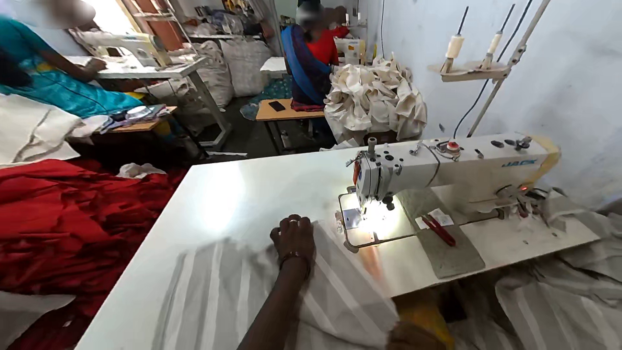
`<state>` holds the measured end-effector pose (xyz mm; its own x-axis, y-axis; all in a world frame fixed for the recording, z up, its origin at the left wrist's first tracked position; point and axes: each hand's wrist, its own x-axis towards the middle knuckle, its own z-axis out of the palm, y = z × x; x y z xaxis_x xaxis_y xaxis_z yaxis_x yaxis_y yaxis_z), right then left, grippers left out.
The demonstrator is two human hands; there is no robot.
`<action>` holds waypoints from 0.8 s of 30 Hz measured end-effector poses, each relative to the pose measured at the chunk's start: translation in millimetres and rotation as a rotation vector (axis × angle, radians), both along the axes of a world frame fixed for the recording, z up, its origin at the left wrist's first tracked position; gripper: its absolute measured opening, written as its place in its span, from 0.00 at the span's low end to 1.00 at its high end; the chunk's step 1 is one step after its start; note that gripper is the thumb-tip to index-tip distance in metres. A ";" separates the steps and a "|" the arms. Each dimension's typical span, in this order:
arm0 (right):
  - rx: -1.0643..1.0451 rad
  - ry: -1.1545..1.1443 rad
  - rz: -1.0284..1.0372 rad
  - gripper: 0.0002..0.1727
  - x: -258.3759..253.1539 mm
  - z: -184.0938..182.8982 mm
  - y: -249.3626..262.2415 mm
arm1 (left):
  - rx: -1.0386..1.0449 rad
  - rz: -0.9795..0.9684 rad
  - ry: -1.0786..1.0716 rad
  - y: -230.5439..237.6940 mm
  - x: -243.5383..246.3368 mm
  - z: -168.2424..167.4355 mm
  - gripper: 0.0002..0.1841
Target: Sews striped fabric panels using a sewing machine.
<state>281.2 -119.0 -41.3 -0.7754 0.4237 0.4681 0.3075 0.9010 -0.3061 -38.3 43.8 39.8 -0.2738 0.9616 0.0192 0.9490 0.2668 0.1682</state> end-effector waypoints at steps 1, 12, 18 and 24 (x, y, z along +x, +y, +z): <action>-0.016 -0.057 0.002 0.10 31.4 -7.5 1.9 | 0.007 -0.025 -0.087 -20.7 4.0 -4.1 0.19; -0.282 0.402 -0.473 0.15 -26.8 157.8 55.1 | 0.723 -0.467 -0.904 -140.9 72.5 62.8 0.23; -0.111 0.690 -0.403 0.04 -78.7 174.4 53.3 | 0.701 -0.553 -1.011 -151.3 69.5 93.2 0.08; 0.261 0.620 -0.426 0.11 -86.0 159.1 37.5 | 0.724 -0.566 -1.206 -156.1 73.7 96.5 0.06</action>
